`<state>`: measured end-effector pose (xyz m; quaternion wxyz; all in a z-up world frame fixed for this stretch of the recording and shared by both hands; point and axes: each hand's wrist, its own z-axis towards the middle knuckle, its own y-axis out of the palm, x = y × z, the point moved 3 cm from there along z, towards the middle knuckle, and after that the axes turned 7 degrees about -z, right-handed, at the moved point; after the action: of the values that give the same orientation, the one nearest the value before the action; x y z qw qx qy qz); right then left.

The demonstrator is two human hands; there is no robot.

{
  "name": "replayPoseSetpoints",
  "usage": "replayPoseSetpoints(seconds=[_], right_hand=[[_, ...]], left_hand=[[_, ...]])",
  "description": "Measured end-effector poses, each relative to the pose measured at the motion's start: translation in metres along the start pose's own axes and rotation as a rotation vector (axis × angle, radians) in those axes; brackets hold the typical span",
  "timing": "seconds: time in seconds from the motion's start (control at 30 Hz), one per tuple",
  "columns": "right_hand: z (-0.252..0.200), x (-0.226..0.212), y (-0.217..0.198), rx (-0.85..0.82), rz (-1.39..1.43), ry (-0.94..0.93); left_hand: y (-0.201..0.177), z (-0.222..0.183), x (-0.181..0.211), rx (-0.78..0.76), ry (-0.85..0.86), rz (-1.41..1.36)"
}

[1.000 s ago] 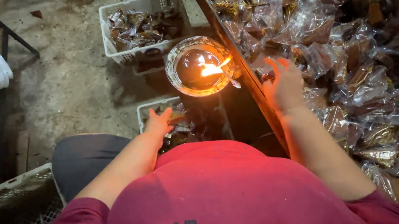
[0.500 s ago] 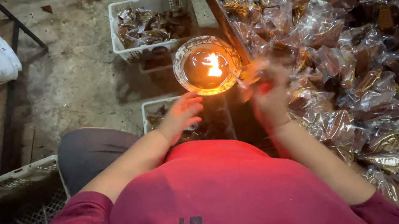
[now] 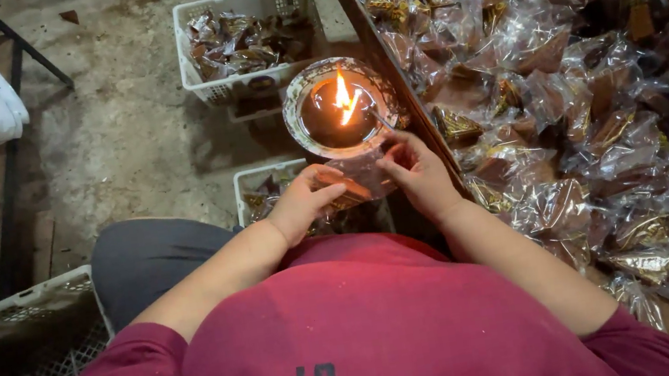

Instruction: Sealing small plastic food bags by melting the edges over an open flame.

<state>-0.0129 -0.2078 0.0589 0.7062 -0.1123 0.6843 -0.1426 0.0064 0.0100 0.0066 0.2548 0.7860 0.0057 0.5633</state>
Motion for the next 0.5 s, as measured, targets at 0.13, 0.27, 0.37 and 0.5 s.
replayPoseSetpoints(seconds=[0.13,0.27,0.37,0.5], right_hand=[[-0.004,0.004,0.003,-0.125,0.168,-0.032],[0.001,0.016,0.001,0.092,-0.075,0.01],[-0.005,-0.008,0.01,-0.177,0.002,0.076],[0.011,0.031,0.001,-0.095,-0.289,0.084]], left_hand=[[-0.022,0.027,-0.038,0.007,0.068,0.053],[0.004,-0.008,0.012,0.111,0.011,0.096],[-0.012,0.009,-0.006,0.185,-0.003,-0.02],[-0.029,0.021,-0.009,0.309,0.032,0.149]])
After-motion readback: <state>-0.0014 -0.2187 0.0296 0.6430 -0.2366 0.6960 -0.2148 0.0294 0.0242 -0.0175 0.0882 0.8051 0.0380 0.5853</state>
